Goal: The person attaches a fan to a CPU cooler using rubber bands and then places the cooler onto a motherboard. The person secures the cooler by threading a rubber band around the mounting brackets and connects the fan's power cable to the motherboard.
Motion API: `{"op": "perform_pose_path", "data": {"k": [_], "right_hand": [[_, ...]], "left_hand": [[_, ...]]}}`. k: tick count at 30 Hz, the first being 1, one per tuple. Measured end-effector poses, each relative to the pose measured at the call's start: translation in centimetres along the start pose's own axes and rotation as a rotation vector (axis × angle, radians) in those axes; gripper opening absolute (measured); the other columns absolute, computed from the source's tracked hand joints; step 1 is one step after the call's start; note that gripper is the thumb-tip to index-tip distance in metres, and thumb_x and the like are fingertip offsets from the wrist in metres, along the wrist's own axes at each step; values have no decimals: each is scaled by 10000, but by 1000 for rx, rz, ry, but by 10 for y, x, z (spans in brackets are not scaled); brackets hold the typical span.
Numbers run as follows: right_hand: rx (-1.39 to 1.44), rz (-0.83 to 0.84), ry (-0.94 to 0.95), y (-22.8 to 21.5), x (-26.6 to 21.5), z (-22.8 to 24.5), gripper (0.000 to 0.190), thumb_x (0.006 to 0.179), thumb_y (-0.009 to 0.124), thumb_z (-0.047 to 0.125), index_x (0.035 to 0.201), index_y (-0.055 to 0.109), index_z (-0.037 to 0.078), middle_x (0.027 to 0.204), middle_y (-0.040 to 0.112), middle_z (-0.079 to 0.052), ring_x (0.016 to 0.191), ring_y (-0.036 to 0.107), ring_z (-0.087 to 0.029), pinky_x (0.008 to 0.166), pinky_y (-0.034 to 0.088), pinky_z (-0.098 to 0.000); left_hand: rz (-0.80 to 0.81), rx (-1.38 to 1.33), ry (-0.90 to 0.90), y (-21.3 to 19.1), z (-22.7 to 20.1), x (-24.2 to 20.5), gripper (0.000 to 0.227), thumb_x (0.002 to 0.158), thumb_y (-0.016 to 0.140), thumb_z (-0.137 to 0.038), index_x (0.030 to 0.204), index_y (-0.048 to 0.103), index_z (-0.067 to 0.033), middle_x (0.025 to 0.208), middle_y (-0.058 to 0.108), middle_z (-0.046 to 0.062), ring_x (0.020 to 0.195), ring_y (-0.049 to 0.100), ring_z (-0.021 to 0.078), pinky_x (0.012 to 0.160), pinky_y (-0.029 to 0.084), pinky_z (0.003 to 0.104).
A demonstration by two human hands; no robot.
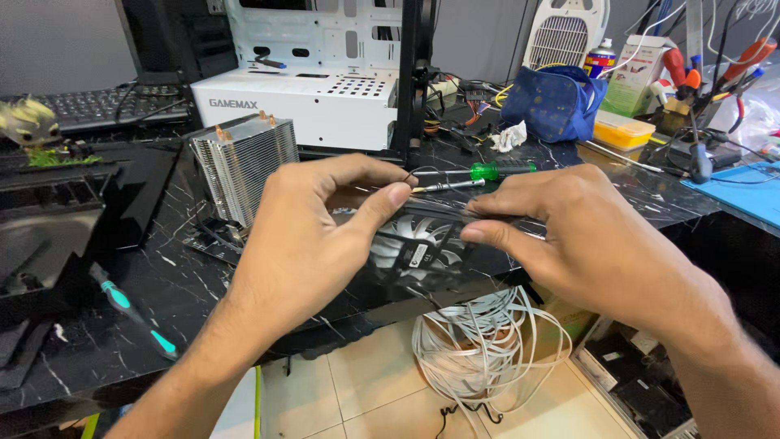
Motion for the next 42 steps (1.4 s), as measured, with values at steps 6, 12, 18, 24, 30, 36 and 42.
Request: {"op": "perform_pose_path", "data": {"k": [6,12,18,24,30,36,42], "right_hand": [[-46,60,-9,4,0,-5,397,1082,710,435,1250,886,122,1076,909,-27,885,821,-325,802,569,-458],[-60,107,62,8,-2,-2,353,1140,658,419,1162,859,129,882,774,-32,749,701,-315,752,508,-463],[-65,196,81,13,-7,-8,314,1163,632,421,1069,832,197,871,670,-10,761,680,-276,742,496,-462],[43,245,-50,13,-8,-5,339,1134,649,406,1269,905,230,850,647,-1,739,655,-228,706,497,-412],[206,369,-144,16,-5,-6,360,1123,652,458,1092,913,212,863,700,36,769,632,-175,725,516,-355],[249,350,-239,17,-1,0,401,1134,607,454,1090,919,206,897,701,42,864,638,-176,783,532,-352],[202,339,-211,17,-1,-3,398,1122,642,454,980,933,223,877,721,56,864,621,-179,770,525,-365]], "left_hand": [[2,-130,-31,-6,-6,-1,147,1012,800,-198,1038,925,-125,996,946,-42,912,855,29,869,691,179],[-164,-231,96,-5,-7,-8,19,1026,831,-77,1043,839,-76,989,892,32,914,889,97,888,735,201],[-87,-488,-40,-5,5,-3,92,1026,827,-67,970,753,-64,947,890,103,899,963,224,748,785,275],[170,-806,-23,-2,22,-4,158,1017,776,-15,916,662,-57,1286,866,289,934,908,292,795,798,383],[268,-1005,150,5,18,-13,151,1030,825,-151,1006,710,-57,1503,715,317,1159,849,374,887,820,478],[187,-1023,208,12,14,-19,199,1064,814,-266,1056,687,-114,1518,708,327,1237,811,323,870,807,435],[81,-968,179,12,16,-25,183,1086,770,-259,1071,659,-114,1430,747,293,1139,835,302,887,819,476]]}}
Point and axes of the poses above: each hand's wrist, its own x-axis towards the middle knuckle, its own y-axis out of the palm, z = x × y, the point moved 4 cm from there along x, towards the middle knuckle
